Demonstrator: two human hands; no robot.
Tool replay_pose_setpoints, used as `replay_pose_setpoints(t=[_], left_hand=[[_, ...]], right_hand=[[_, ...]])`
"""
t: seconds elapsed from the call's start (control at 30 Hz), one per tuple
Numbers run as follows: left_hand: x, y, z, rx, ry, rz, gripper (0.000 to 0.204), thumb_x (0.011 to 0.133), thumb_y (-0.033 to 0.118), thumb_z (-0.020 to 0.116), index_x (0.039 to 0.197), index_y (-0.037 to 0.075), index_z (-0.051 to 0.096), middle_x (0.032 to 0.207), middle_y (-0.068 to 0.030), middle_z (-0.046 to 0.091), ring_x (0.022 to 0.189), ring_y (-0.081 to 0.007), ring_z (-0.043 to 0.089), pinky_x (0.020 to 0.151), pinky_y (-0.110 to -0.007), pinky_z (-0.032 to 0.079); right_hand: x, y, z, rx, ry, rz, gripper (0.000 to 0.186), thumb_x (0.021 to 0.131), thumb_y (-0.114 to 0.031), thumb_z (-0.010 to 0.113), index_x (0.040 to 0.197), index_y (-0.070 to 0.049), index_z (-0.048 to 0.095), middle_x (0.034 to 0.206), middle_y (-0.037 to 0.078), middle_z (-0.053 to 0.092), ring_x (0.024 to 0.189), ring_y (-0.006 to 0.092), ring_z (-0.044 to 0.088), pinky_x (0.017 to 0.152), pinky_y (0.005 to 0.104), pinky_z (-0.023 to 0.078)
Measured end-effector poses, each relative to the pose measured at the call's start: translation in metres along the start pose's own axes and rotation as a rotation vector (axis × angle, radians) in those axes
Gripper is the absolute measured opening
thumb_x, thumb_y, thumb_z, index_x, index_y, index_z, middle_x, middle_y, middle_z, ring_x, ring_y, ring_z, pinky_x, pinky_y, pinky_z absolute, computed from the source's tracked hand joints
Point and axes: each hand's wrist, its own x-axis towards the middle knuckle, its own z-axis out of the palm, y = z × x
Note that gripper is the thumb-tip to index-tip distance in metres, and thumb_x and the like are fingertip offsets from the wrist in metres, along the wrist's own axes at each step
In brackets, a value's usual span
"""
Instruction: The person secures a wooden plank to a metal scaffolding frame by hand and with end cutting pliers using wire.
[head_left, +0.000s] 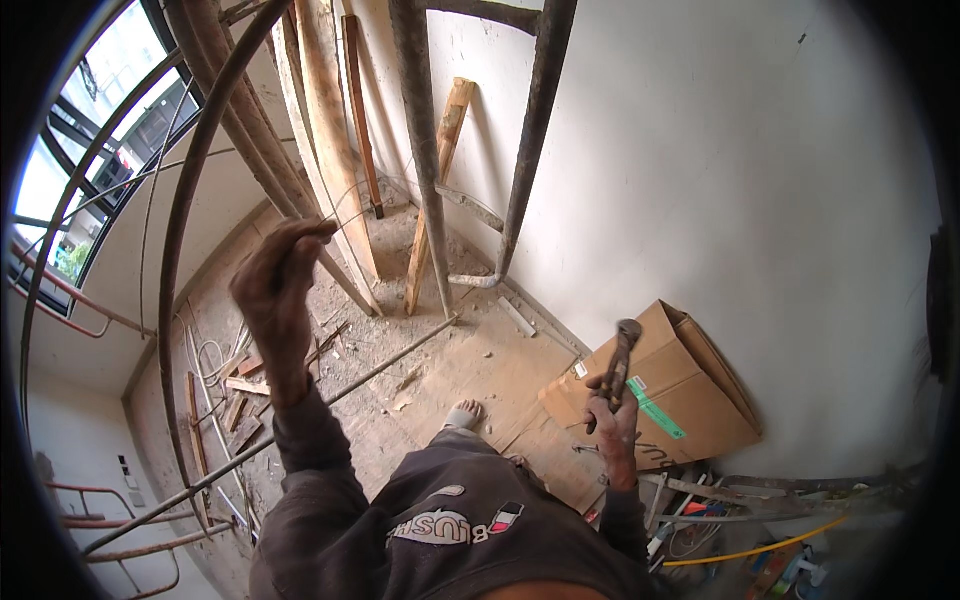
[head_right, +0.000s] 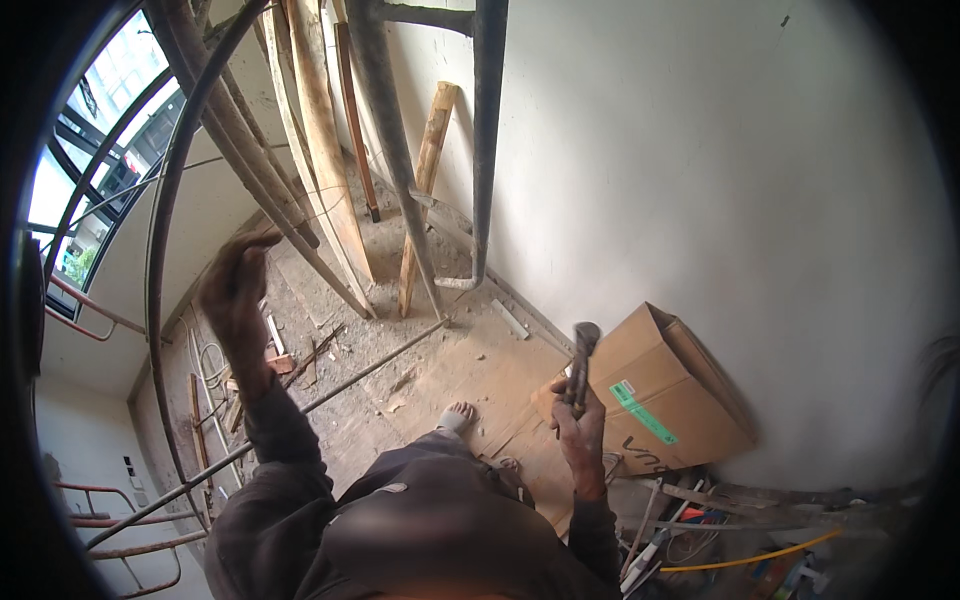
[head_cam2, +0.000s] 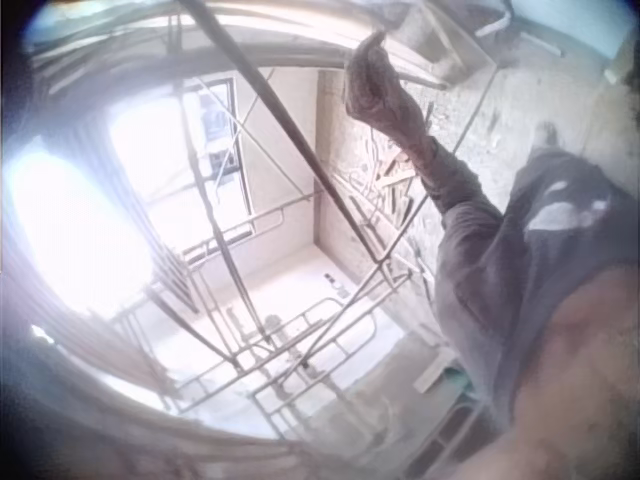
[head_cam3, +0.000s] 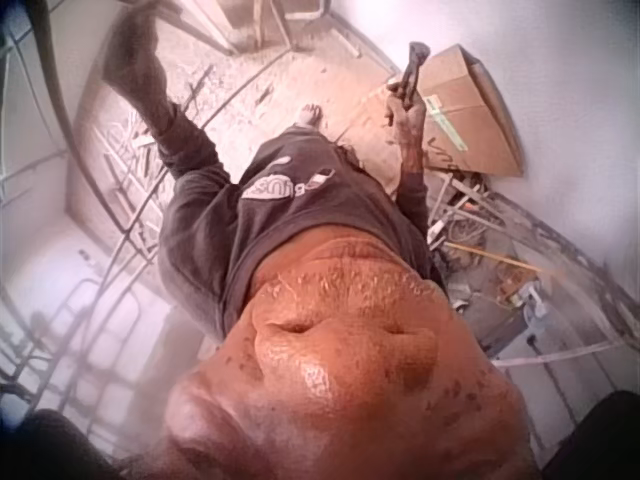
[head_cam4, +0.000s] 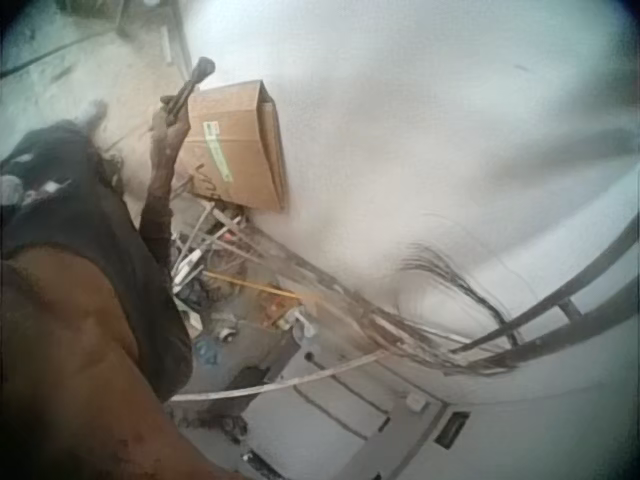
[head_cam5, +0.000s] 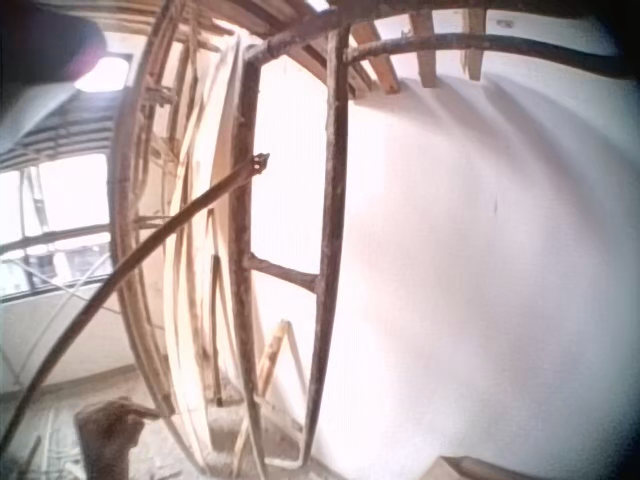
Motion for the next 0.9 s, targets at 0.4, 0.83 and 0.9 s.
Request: replay_pose_setpoints(t=[0.4, 0.83, 0.9], left_hand=[[-0.035, 0.034, -0.070, 0.656, -0.160, -0.183, 0.009, 0.085, 0.004, 0.067, 0.082, -0.004, 0.066, 0.068, -0.0151, 0.063, 0.058, -0.0230, 0.061, 0.058, -0.033, 0.045], [-0.045, -0.049, -0.072, 0.576, -0.284, -0.367, 0.011, 0.086, 0.009, 0.067, 0.084, -0.001, 0.071, 0.073, -0.0137, 0.070, 0.064, -0.0208, 0.067, 0.063, -0.032, 0.049], [-0.044, -0.057, -0.070, 0.530, -0.292, -0.376, 0.011, 0.086, 0.009, 0.067, 0.084, -0.001, 0.071, 0.074, -0.0139, 0.071, 0.064, -0.0214, 0.068, 0.063, -0.033, 0.050]], right_hand=[[0.059, -0.077, 0.055, -0.204, -0.200, -0.112, 0.028, 0.087, -0.008, 0.051, 0.108, 0.003, 0.067, 0.081, 0.004, 0.066, 0.072, 0.0116, 0.058, 0.072, 0.0277, 0.049], [0.105, -0.215, 0.142, 0.340, -0.483, -0.693, 0.078, 0.092, -0.025, 0.065, 0.151, 0.004, 0.022, 0.141, 0.024, 0.049, 0.121, 0.0329, 0.060, 0.098, 0.0403, 0.055], [0.113, -0.234, 0.154, 0.360, -0.472, -0.805, 0.078, 0.093, -0.022, 0.062, 0.154, -0.002, 0.018, 0.149, 0.021, 0.040, 0.132, 0.0342, 0.050, 0.109, 0.0437, 0.046]])
